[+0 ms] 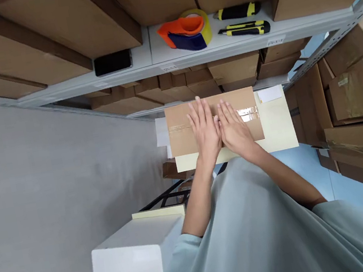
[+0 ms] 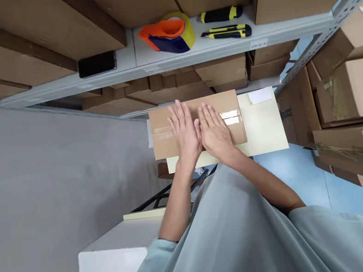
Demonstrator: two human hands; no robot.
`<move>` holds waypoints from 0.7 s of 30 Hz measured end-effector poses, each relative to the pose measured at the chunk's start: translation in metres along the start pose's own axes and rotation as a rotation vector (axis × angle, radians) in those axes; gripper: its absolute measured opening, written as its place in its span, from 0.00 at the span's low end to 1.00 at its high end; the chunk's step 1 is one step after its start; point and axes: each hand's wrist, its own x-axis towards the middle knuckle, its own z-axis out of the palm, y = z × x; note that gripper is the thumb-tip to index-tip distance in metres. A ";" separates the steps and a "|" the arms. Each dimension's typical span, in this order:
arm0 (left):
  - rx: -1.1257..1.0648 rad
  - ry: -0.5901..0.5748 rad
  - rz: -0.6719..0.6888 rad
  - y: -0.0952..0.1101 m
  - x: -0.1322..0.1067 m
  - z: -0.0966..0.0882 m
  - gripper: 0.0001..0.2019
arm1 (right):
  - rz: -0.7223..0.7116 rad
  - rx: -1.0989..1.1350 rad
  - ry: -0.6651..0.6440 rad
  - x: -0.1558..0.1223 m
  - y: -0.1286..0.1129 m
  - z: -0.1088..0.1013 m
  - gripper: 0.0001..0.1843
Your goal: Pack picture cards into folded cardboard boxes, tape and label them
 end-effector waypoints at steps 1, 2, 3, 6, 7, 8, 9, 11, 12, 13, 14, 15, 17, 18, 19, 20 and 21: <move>0.016 -0.016 -0.002 0.004 0.003 0.003 0.38 | 0.004 -0.042 -0.012 0.004 -0.002 0.004 0.37; 0.035 -0.025 -0.022 0.004 0.006 0.004 0.40 | 0.020 -0.085 -0.011 0.007 -0.001 0.006 0.37; 0.055 -0.029 -0.053 -0.001 0.009 0.003 0.43 | 0.039 -0.129 0.001 0.009 0.003 0.006 0.37; 0.085 -0.039 -0.143 -0.039 0.016 -0.012 0.53 | 0.106 -0.232 0.087 0.010 0.028 -0.002 0.40; 0.084 -0.042 -0.172 -0.057 0.017 -0.020 0.55 | 0.131 -0.250 0.127 0.009 0.038 -0.006 0.41; 0.076 -0.042 -0.208 -0.076 0.017 -0.027 0.57 | 0.151 -0.257 0.163 0.007 0.047 -0.009 0.42; 0.061 -0.039 -0.261 -0.095 0.017 -0.035 0.60 | 0.159 -0.254 0.187 0.006 0.056 -0.013 0.44; -0.009 -0.050 -0.405 -0.129 0.016 -0.046 0.64 | 0.164 -0.222 0.215 0.003 0.069 -0.017 0.47; -0.067 -0.077 -0.491 -0.143 0.016 -0.049 0.64 | 0.166 -0.193 0.219 0.003 0.074 -0.019 0.49; -0.136 -0.116 -0.561 -0.154 0.015 -0.051 0.63 | 0.176 -0.156 0.221 0.003 0.079 -0.020 0.52; -0.216 -0.163 -0.608 -0.162 0.015 -0.051 0.61 | 0.195 -0.110 0.220 0.003 0.083 -0.021 0.55; -0.298 -0.210 -0.628 -0.167 0.014 -0.049 0.58 | 0.222 -0.056 0.215 0.003 0.087 -0.023 0.58; -0.426 -0.250 -0.605 -0.171 0.012 -0.045 0.56 | 0.283 0.070 0.191 0.003 0.094 -0.028 0.61; -0.456 -0.227 -0.581 -0.172 0.010 -0.042 0.56 | 0.315 0.139 0.175 0.003 0.097 -0.031 0.62; -0.464 -0.178 -0.554 -0.172 0.009 -0.040 0.58 | 0.343 0.210 0.161 0.002 0.099 -0.033 0.61; -0.460 -0.114 -0.523 -0.171 0.007 -0.037 0.60 | 0.364 0.280 0.154 0.001 0.100 -0.035 0.60; -0.455 -0.047 -0.493 -0.172 0.005 -0.035 0.62 | 0.379 0.348 0.157 0.000 0.100 -0.037 0.57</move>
